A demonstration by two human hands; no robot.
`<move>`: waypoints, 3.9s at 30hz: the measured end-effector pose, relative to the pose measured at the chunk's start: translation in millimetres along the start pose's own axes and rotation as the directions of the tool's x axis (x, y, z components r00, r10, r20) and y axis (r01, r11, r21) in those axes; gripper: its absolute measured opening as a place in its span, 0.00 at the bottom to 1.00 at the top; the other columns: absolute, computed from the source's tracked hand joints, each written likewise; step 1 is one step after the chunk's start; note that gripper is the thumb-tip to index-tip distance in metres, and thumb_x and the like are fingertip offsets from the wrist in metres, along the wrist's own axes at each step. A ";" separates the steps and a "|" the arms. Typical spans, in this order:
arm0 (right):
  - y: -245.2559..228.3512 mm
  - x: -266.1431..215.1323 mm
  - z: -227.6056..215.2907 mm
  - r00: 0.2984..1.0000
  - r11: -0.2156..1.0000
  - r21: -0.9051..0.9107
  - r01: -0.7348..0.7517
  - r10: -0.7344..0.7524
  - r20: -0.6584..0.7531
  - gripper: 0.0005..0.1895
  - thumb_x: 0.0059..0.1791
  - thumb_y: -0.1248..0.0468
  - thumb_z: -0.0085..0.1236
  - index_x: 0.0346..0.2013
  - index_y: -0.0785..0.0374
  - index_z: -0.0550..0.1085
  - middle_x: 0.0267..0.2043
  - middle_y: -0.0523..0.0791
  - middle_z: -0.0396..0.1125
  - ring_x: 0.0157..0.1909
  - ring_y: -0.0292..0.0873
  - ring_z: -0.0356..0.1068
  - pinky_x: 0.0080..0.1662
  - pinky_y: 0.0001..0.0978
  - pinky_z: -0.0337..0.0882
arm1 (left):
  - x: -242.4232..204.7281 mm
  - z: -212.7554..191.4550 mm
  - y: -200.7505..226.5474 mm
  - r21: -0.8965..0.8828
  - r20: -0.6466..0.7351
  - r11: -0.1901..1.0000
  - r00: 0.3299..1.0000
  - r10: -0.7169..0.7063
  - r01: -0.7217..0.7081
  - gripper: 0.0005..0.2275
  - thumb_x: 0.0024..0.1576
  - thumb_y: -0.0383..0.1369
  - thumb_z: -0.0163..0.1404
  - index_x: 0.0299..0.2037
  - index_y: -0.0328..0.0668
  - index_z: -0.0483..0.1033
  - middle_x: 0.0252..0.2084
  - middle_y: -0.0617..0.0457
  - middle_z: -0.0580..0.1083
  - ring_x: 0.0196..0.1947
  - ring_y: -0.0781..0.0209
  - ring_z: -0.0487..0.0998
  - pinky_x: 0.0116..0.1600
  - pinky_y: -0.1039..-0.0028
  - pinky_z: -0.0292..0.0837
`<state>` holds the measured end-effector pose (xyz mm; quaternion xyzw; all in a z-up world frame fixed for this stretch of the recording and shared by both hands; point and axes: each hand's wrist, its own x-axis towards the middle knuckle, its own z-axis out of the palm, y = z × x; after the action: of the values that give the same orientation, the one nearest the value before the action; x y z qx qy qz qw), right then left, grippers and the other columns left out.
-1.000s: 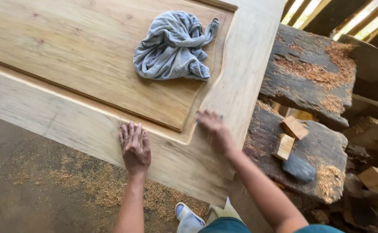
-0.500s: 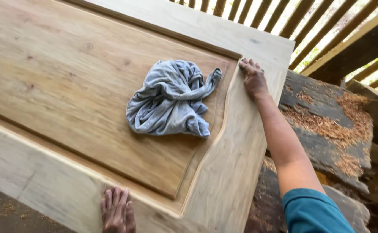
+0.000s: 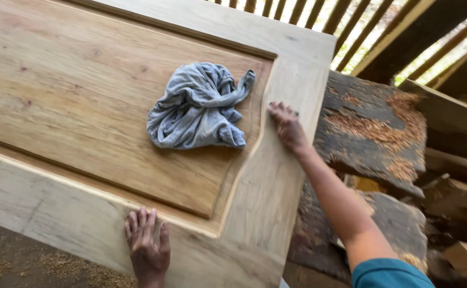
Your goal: Sanding the surface and edges of a wooden door using a sanding block.
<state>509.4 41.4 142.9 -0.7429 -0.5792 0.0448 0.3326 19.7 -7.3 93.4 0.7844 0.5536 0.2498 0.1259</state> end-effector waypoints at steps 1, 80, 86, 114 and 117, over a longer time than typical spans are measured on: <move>-9.4 -28.4 3.9 0.999 0.998 -0.036 0.051 -0.051 0.020 0.22 0.55 0.74 0.40 0.62 0.58 0.70 0.71 0.45 0.58 0.75 0.46 0.50 0.76 0.39 0.42 | 0.4 -0.2 1.0 -0.002 -0.018 1.000 1.000 -0.004 0.004 0.25 0.65 0.49 0.33 0.59 0.38 0.74 0.71 0.37 0.63 0.77 0.36 0.56 0.80 0.51 0.42; 62.7 32.1 -62.8 0.809 0.073 0.938 -0.338 0.532 0.250 0.24 0.45 0.64 0.62 0.55 0.67 0.73 0.76 0.51 0.53 0.79 0.45 0.43 0.77 0.39 0.42 | -19.4 41.1 -55.8 0.002 -0.230 0.991 0.965 0.128 -0.131 0.17 0.65 0.35 0.44 0.54 0.31 0.80 0.62 0.32 0.75 0.72 0.28 0.69 0.81 0.49 0.53; 160.1 122.6 -70.8 0.989 0.989 0.030 -0.142 0.143 -0.035 0.26 0.53 0.79 0.44 0.58 0.47 0.72 0.70 0.39 0.59 0.75 0.44 0.49 0.75 0.33 0.38 | -31.7 103.6 -166.0 0.190 -0.162 0.948 0.944 0.288 -0.256 0.21 0.63 0.43 0.39 0.61 0.47 0.75 0.68 0.38 0.72 0.71 0.29 0.70 0.77 0.38 0.56; -169.9 -350.5 -33.9 0.978 0.987 0.093 0.134 -0.147 0.148 0.24 0.48 0.72 0.49 0.59 0.60 0.74 0.66 0.41 0.66 0.71 0.42 0.60 0.73 0.40 0.53 | -3.9 -3.2 -2.6 -0.086 -0.041 0.995 0.998 0.040 -0.043 0.34 0.69 0.55 0.21 0.60 0.34 0.74 0.72 0.34 0.62 0.77 0.36 0.52 0.79 0.56 0.39; -169.5 -308.8 -43.6 0.975 0.990 0.098 0.104 -0.120 0.187 0.26 0.49 0.74 0.48 0.61 0.51 0.71 0.68 0.38 0.62 0.72 0.42 0.58 0.75 0.38 0.45 | -2.4 -8.8 1.4 -0.086 -0.032 0.996 0.999 0.037 -0.040 0.33 0.70 0.54 0.21 0.61 0.35 0.73 0.71 0.34 0.62 0.77 0.35 0.53 0.79 0.55 0.39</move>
<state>287.9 -234.6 170.8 -0.6859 -0.6472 0.1229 0.3091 15.6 -10.7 100.8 0.7849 0.5288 0.2879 0.1462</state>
